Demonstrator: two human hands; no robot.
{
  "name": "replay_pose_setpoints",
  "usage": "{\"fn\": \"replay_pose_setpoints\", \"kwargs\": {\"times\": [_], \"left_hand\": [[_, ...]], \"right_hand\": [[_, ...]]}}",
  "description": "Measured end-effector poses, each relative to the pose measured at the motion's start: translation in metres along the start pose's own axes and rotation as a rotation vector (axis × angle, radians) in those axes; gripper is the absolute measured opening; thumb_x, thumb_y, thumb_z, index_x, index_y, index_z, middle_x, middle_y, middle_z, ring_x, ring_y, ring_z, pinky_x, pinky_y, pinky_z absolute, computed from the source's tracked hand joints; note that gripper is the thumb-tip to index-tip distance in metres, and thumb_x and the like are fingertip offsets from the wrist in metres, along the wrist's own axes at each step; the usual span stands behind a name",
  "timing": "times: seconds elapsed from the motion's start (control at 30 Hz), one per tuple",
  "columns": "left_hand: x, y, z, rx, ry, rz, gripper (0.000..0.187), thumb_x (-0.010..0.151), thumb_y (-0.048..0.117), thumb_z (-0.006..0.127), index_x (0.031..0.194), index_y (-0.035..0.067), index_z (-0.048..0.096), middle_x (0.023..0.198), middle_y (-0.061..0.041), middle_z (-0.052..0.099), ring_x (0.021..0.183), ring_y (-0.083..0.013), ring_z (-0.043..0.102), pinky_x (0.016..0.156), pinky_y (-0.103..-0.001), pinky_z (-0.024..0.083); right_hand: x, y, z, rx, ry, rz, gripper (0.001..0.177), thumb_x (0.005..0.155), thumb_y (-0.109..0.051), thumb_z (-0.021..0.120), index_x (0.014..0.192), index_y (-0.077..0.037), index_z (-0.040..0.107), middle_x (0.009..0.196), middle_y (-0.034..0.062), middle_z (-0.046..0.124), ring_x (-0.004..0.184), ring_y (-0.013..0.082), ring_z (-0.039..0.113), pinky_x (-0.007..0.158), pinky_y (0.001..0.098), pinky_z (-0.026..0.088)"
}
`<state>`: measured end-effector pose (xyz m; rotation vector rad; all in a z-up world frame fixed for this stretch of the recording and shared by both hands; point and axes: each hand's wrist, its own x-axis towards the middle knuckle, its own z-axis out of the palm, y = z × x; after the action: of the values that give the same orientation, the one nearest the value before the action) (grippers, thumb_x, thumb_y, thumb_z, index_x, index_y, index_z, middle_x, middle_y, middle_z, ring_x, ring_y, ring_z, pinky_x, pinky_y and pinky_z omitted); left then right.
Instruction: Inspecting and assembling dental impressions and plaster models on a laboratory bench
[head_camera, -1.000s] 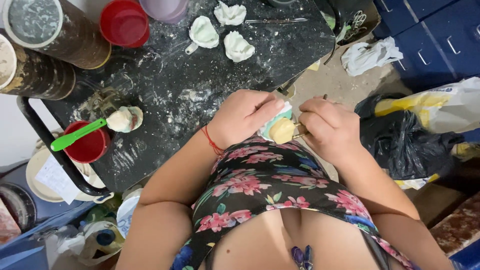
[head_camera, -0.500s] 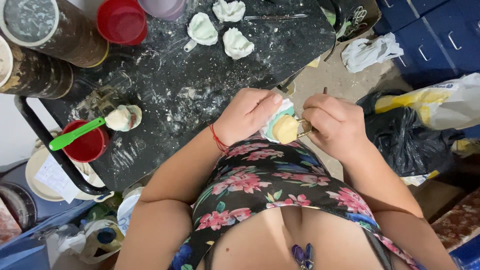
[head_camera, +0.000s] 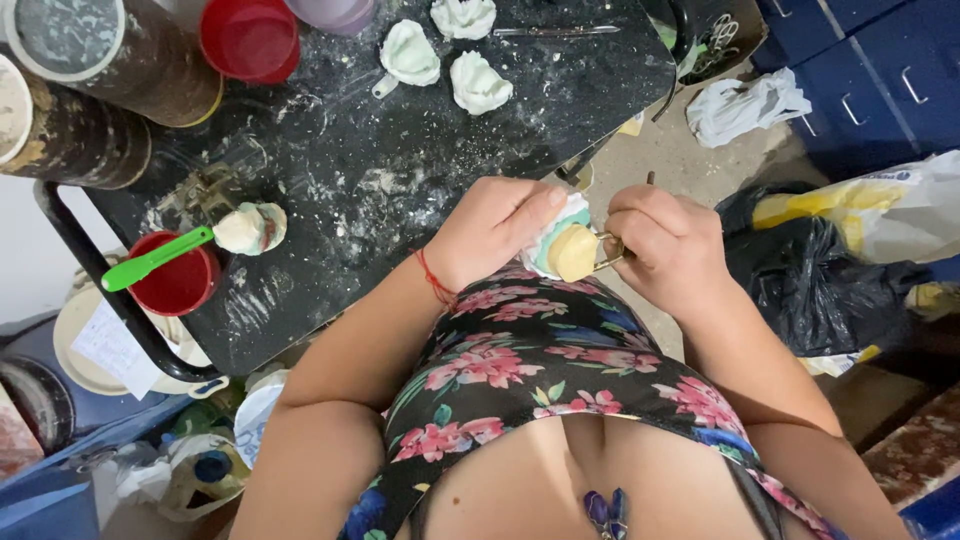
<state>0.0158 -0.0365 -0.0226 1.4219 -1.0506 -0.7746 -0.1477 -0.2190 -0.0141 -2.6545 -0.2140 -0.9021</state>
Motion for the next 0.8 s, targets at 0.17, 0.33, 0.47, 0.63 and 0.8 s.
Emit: {"fn": "replay_pose_setpoints", "kwargs": {"times": [0.17, 0.33, 0.47, 0.63, 0.8], "left_hand": [[-0.012, 0.028, -0.001, -0.139, -0.028, -0.072, 0.038, 0.112, 0.029, 0.042, 0.116, 0.001, 0.067, 0.077, -0.015, 0.070, 0.071, -0.0236, 0.074, 0.059, -0.035, 0.064], [-0.015, 0.009, 0.012, -0.235, 0.082, -0.061, 0.033, 0.110, 0.025, 0.047, 0.107, 0.003, 0.072, 0.070, -0.014, 0.070, 0.062, -0.0236, 0.077, 0.052, -0.029, 0.062], [-0.011, 0.009, 0.014, -0.141, 0.125, 0.064, 0.033, 0.110, 0.021, 0.045, 0.104, -0.001, 0.069, 0.067, -0.019, 0.066, 0.057, -0.0268, 0.075, 0.045, -0.029, 0.061], [-0.012, -0.001, 0.016, -0.133, 0.125, 0.115, 0.035, 0.109, 0.020, 0.043, 0.110, -0.002, 0.070, 0.066, -0.020, 0.065, 0.055, -0.0255, 0.075, 0.043, -0.026, 0.060], [-0.012, -0.003, 0.019, -0.216, 0.125, 0.126, 0.033, 0.109, 0.017, 0.044, 0.112, -0.003, 0.070, 0.064, -0.021, 0.065, 0.055, -0.0258, 0.074, 0.043, -0.025, 0.061]], "right_hand": [[-0.019, 0.017, 0.004, -0.010, 0.054, 0.053, 0.014, 0.086, -0.004, 0.075, 0.085, -0.014, 0.066, 0.094, 0.0020, 0.067, 0.067, 0.0265, 0.066, 0.065, 0.0376, 0.057], [-0.018, 0.013, 0.001, -0.024, 0.092, -0.004, 0.010, 0.091, -0.011, 0.073, 0.085, -0.016, 0.066, 0.093, 0.0027, 0.067, 0.067, 0.0258, 0.067, 0.064, 0.0372, 0.057], [-0.009, 0.011, -0.002, 0.053, 0.147, -0.027, 0.013, 0.090, -0.004, 0.072, 0.082, -0.013, 0.067, 0.091, 0.0048, 0.068, 0.069, 0.0279, 0.068, 0.065, 0.0355, 0.058], [-0.014, 0.017, -0.003, 0.107, 0.148, -0.066, 0.015, 0.094, -0.009, 0.075, 0.082, -0.011, 0.068, 0.090, 0.0078, 0.069, 0.079, 0.0318, 0.072, 0.069, 0.0377, 0.059], [-0.011, 0.019, -0.004, 0.139, 0.127, -0.077, 0.019, 0.099, -0.015, 0.073, 0.082, -0.009, 0.068, 0.090, 0.0079, 0.069, 0.082, 0.0323, 0.073, 0.069, 0.0394, 0.060]]}}
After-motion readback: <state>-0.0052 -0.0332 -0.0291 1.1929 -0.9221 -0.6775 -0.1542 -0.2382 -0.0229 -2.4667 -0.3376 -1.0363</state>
